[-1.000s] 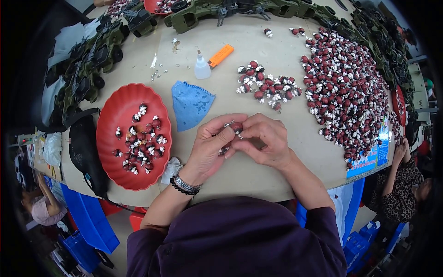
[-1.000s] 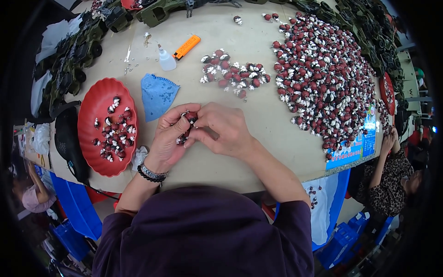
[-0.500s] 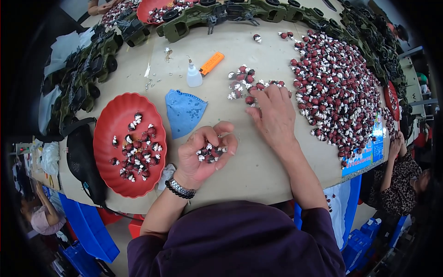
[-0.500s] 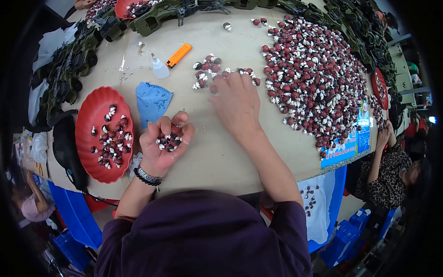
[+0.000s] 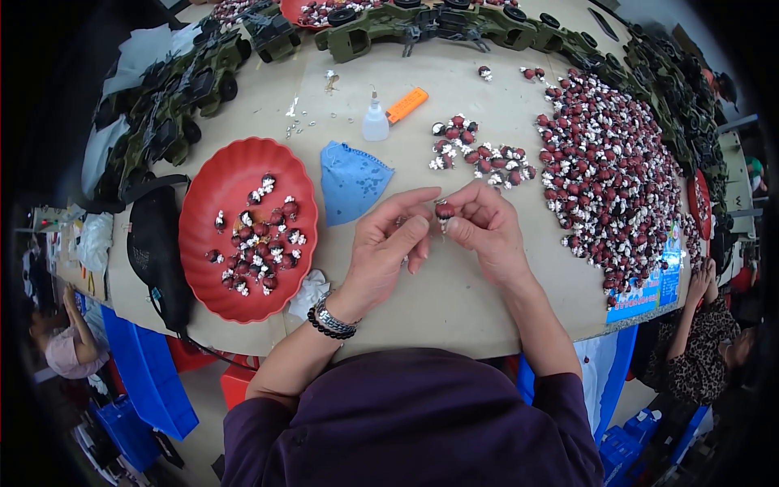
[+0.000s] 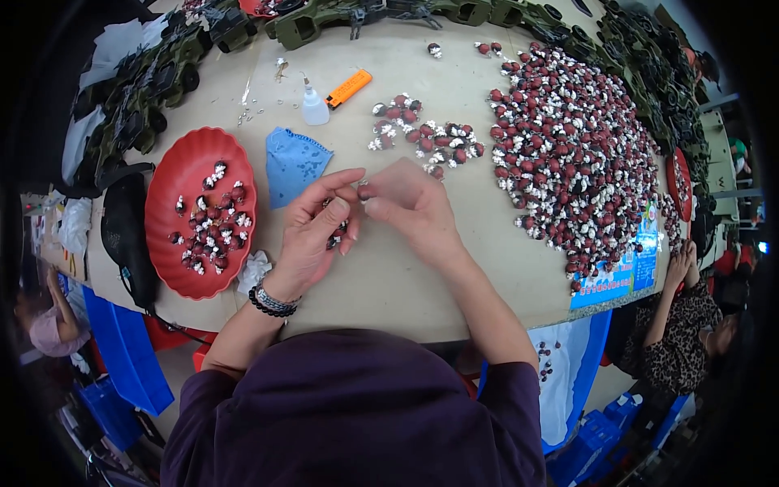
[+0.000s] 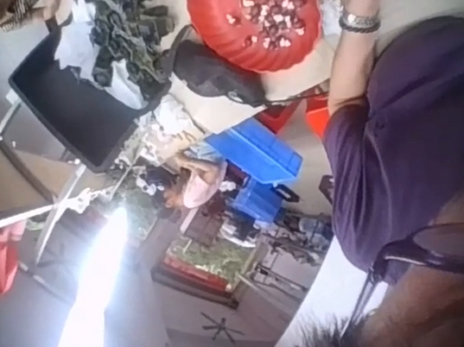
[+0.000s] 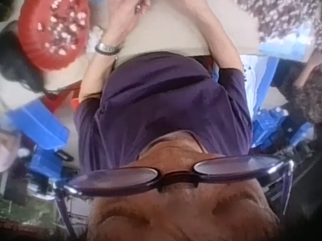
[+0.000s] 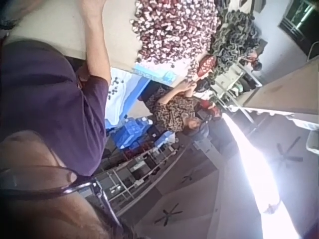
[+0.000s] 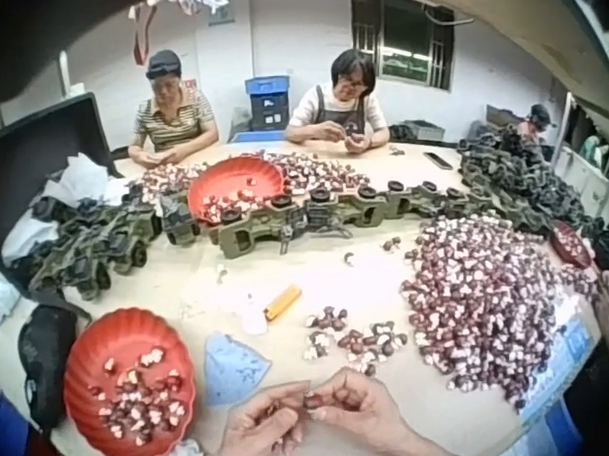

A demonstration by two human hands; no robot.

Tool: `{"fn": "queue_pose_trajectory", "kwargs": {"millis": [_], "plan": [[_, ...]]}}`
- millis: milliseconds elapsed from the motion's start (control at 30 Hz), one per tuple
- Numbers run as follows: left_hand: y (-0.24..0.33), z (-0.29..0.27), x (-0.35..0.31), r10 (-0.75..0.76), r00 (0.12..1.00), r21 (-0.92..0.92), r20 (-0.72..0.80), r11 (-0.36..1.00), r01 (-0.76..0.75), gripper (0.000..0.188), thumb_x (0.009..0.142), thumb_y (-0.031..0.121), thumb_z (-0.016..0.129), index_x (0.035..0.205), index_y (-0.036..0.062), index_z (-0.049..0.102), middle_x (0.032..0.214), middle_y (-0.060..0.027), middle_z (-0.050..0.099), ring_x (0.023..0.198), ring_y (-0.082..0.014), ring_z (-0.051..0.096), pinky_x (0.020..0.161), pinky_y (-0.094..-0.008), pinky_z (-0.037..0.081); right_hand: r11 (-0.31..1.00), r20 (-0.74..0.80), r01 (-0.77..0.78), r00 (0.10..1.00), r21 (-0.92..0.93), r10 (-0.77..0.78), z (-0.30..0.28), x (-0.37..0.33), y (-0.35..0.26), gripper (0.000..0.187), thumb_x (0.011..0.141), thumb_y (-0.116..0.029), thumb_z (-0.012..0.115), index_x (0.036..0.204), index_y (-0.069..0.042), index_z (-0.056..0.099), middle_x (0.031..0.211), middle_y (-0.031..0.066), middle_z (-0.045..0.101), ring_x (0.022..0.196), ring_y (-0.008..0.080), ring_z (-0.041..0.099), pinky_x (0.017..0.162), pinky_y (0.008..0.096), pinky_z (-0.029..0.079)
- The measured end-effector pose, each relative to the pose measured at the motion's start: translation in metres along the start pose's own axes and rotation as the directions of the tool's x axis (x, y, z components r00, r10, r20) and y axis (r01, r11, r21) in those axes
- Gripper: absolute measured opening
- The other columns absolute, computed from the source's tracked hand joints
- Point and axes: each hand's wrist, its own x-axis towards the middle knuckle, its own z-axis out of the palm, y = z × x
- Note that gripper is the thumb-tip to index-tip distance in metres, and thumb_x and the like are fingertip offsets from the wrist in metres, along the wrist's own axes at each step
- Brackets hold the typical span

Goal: The person assembles small figurines by hand at a workbench.

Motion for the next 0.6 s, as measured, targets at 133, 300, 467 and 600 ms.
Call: {"fn": "queue_pose_trajectory", "kwargs": {"millis": [133, 300, 467, 600], "plan": [[0.0015, -0.0006, -0.0007, -0.003, 1.000, 0.057, -0.001, 0.998, 0.003, 0.032, 0.094, 0.012, 0.060, 0.125, 0.0030, 0.058, 0.095, -0.0015, 0.062, 0.066, -0.0054, 0.054, 0.048, -0.0186, 0.041, 0.952, 0.134, -0.140, 0.985, 0.271, 0.107, 0.0033, -0.0019, 0.0022, 0.020, 0.085, -0.008, 0.071, 0.100, -0.003, 0.058, 0.096, 0.0055, 0.067, 0.080, 0.0121, 0.062, 0.063, 0.0246, 0.045], [0.0007, 0.0011, -0.0006, -0.022, 0.999, 0.048, -0.024, 0.999, 0.023, 0.030, 0.094, 0.012, 0.061, 0.122, 0.0027, 0.059, 0.090, -0.0019, 0.062, 0.066, -0.0049, 0.052, 0.049, -0.0178, 0.041, 0.941, 0.123, -0.141, 0.987, 0.308, 0.108, 0.0037, -0.0029, 0.0062, 0.018, 0.085, -0.006, 0.070, 0.099, -0.003, 0.058, 0.095, 0.0057, 0.066, 0.077, 0.0095, 0.061, 0.052, 0.0200, 0.034], [0.0010, 0.0015, -0.0005, -0.055, 0.998, 0.049, -0.010, 0.997, 0.055, 0.032, 0.095, 0.015, 0.060, 0.124, 0.0024, 0.058, 0.087, -0.0012, 0.061, 0.066, -0.0050, 0.052, 0.048, -0.0180, 0.040, 0.948, 0.118, -0.081, 0.992, 0.309, 0.047, 0.0049, -0.0028, 0.0048, 0.020, 0.086, -0.006, 0.070, 0.100, -0.002, 0.058, 0.093, 0.0055, 0.066, 0.074, 0.0127, 0.062, 0.060, 0.0247, 0.046], [0.0005, 0.0019, -0.0004, -0.114, 0.993, -0.077, 0.009, 0.990, 0.114, 0.034, 0.095, 0.021, 0.061, 0.123, 0.0038, 0.054, 0.090, -0.0019, 0.061, 0.065, -0.0072, 0.053, 0.047, -0.0192, 0.038, 0.991, -0.017, 0.037, 0.999, 0.128, -0.035, 0.0103, -0.0029, -0.0013, 0.022, 0.082, -0.003, 0.073, 0.099, 0.000, 0.060, 0.088, 0.0061, 0.066, 0.074, 0.0145, 0.063, 0.062, 0.0292, 0.050]]}}
